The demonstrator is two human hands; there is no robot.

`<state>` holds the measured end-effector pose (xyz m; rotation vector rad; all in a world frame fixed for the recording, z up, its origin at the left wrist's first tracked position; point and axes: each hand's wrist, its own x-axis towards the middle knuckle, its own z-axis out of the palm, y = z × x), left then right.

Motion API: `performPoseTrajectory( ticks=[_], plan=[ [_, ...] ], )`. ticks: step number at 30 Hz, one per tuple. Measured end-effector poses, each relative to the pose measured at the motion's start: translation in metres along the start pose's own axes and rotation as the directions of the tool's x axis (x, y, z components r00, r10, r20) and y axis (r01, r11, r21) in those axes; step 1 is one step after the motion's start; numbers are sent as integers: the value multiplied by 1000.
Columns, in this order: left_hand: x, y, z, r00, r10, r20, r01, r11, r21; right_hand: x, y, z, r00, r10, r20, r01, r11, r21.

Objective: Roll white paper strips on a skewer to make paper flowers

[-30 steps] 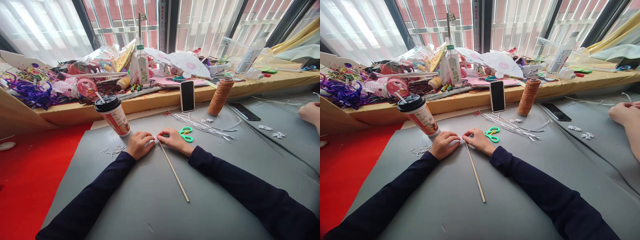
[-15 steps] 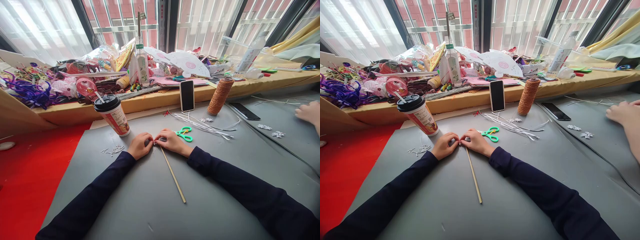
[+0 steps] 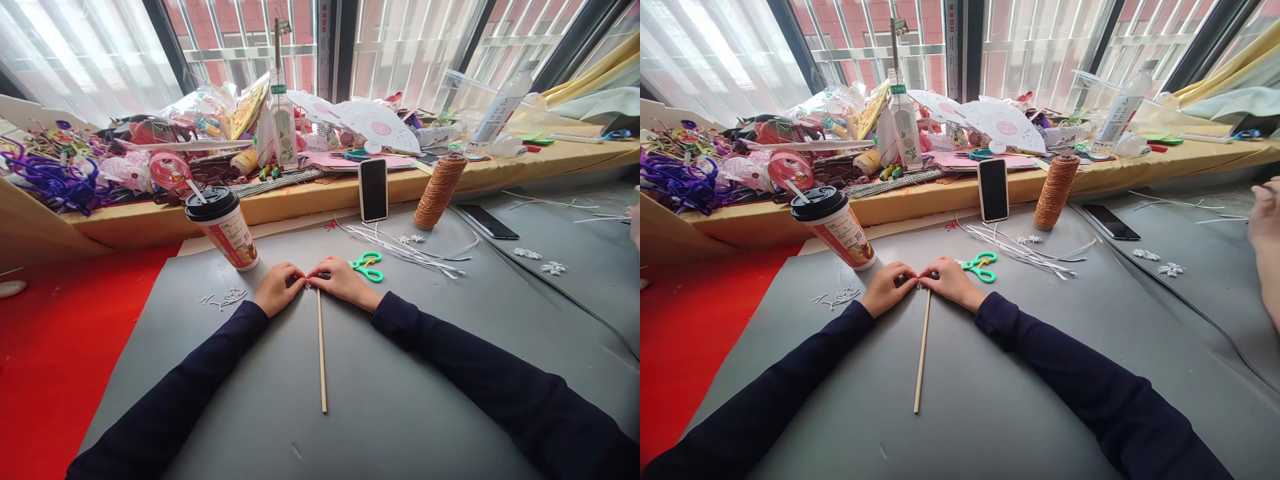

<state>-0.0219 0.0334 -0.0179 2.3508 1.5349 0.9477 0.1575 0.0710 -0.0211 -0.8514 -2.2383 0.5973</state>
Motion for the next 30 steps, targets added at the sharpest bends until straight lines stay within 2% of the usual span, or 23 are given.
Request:
performPoseTrajectory(
  ticks=[9, 17, 24, 30],
  plan=[
    [0, 0, -5, 999, -32, 16, 33, 997, -69, 2, 1, -1, 1000, -8, 14, 8, 1000, 0],
    [-2, 0, 2, 998, 64, -11, -63, 997, 33, 2, 0, 0, 1000, -6, 15, 7, 1000, -10],
    [-2, 2, 6, 998, 66, 6, -67, 992, 103, 3, 2, 2, 1000, -15, 19, 15, 1000, 3],
    [1, -4, 7, 999, 39, 28, -39, 999, 5, 2, 2, 3, 1000, -11, 15, 11, 1000, -19]
  ],
)
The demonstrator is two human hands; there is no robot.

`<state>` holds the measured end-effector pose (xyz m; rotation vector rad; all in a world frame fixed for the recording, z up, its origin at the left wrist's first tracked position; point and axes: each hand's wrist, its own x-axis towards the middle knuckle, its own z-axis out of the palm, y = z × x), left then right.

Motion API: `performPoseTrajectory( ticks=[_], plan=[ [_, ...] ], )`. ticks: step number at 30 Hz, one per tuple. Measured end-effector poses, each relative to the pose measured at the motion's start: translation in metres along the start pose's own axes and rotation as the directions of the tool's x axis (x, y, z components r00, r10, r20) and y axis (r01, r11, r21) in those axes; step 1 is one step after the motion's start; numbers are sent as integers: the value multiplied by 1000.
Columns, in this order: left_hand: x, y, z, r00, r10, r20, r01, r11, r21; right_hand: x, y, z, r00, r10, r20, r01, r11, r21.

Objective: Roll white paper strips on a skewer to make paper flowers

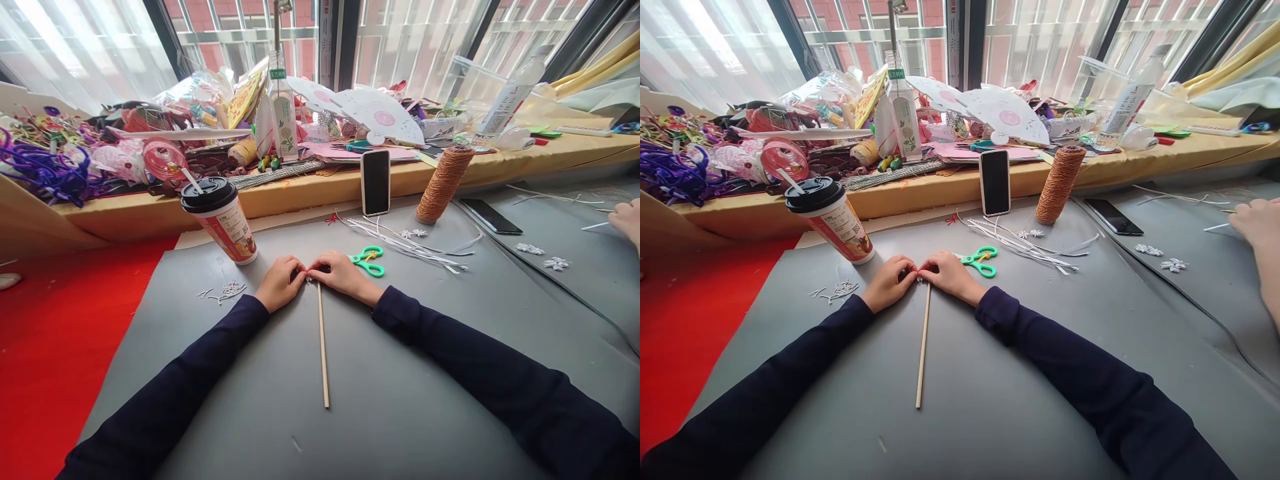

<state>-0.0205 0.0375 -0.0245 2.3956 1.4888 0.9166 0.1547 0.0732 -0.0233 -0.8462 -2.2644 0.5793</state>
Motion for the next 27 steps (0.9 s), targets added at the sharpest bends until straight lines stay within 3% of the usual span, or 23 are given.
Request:
performPoseTrajectory(
  ticks=[14, 20, 27],
  plan=[
    [4, 2, -5, 977, -193, 92, 210, 949, -236, -4, -12, 1, 981, -184, 57, 192, 942, -274],
    [4, 6, -5, 963, -248, 110, 269, 924, -270, -3, -10, 3, 979, -188, 73, 201, 941, -273],
    [2, 6, -5, 973, -214, 88, 230, 936, -267, 0, -8, 2, 988, -136, 69, 148, 967, -207]
  ],
)
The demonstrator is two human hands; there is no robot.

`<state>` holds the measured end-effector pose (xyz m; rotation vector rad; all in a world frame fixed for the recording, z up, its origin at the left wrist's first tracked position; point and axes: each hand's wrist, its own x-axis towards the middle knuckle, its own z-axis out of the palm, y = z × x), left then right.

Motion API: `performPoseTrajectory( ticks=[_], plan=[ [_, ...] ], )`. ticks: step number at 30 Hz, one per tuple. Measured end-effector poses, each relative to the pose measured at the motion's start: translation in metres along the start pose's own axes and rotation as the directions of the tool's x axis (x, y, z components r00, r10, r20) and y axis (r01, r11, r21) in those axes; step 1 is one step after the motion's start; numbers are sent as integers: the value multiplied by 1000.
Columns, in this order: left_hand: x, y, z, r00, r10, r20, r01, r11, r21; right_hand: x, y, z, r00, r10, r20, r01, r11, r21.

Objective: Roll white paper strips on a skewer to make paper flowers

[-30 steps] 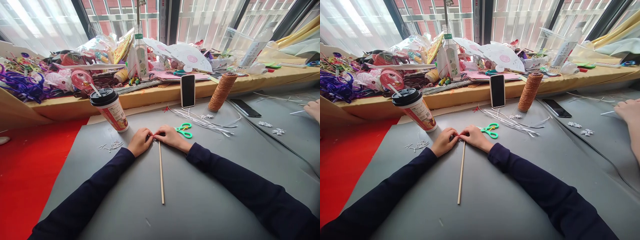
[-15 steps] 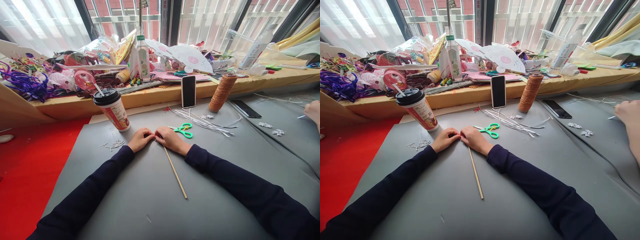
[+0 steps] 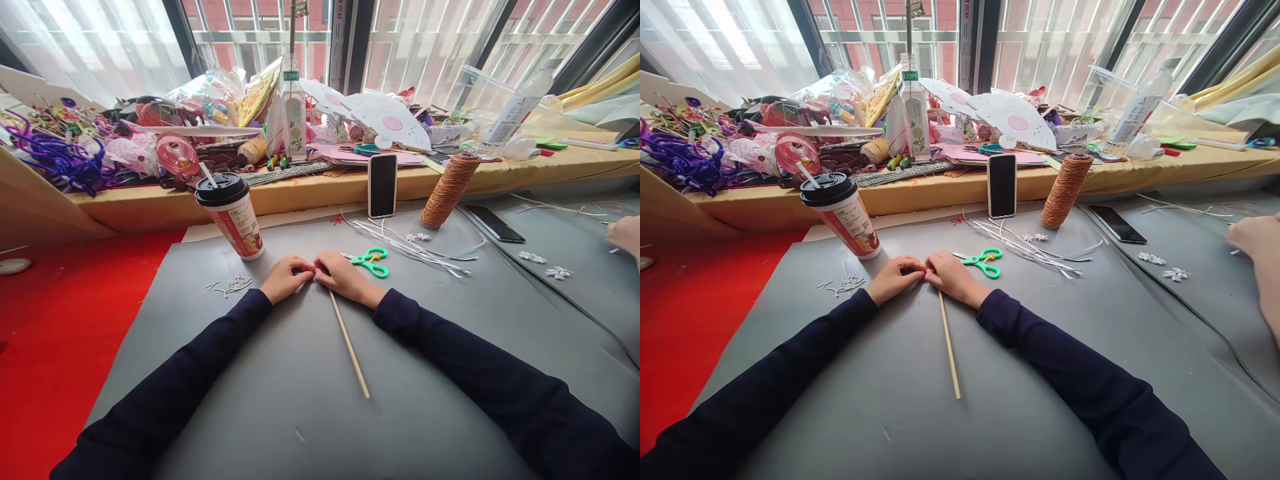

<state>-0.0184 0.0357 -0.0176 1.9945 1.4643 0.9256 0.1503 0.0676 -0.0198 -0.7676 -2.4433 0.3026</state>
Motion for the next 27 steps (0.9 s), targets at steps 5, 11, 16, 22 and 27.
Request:
performPoseTrajectory(
  ticks=[5, 11, 16, 22, 27],
  plan=[
    [-2, -1, 5, 998, 21, -67, -19, 999, 32, 0, 3, 2, 999, 42, -12, -41, 997, 66],
    [-4, 1, 8, 993, 32, -111, -23, 996, 83, 1, 2, 2, 995, 100, -21, -95, 983, 154],
    [-6, 4, 7, 984, 40, -176, -27, 997, 77, 1, 5, -4, 967, 253, 15, -241, 897, 370],
    [-11, 13, 4, 943, 242, -229, -211, 965, 153, 2, 4, -9, 934, 354, 45, -298, 705, 644],
    [-12, 13, 4, 887, 352, -298, -271, 921, 280, 2, -5, -12, 914, 394, 99, -328, 572, 752]
  ],
)
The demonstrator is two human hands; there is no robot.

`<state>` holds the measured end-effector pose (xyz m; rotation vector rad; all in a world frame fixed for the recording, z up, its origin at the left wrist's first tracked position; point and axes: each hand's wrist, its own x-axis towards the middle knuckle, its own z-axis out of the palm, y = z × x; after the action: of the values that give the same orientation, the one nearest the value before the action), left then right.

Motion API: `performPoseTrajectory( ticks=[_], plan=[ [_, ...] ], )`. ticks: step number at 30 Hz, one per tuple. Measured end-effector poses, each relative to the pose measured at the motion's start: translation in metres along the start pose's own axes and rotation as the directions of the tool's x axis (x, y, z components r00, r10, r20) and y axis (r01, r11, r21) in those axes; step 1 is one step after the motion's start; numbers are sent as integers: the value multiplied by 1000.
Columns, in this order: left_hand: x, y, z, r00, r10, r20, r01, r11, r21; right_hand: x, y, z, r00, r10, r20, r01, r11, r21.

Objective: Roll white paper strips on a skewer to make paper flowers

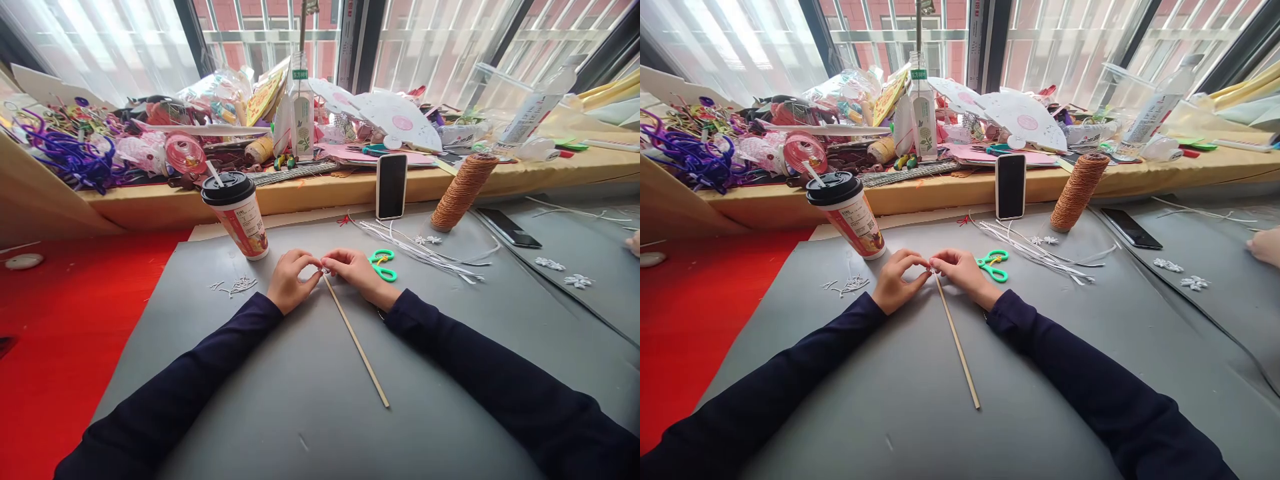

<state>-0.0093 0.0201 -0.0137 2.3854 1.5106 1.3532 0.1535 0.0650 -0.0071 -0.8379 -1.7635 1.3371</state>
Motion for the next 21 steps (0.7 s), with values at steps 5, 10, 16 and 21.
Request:
performPoseTrajectory(
  ticks=[5, 10, 16, 21],
  plan=[
    [-1, 2, -1, 1000, -23, 1, 23, 998, 50, -1, -2, 1, 999, 24, 22, -25, 999, 45],
    [-1, 3, -3, 996, -86, -8, 87, 990, 112, -1, 1, 1, 1000, 23, -11, -23, 999, 41],
    [1, 3, -4, 990, -139, -28, 138, 990, -24, -2, -1, 0, 1000, -2, 6, 2, 1000, 25],
    [5, -4, -4, 960, -276, 47, 280, 935, -217, -2, 0, 1, 997, 24, 72, -30, 997, 72]
  ],
)
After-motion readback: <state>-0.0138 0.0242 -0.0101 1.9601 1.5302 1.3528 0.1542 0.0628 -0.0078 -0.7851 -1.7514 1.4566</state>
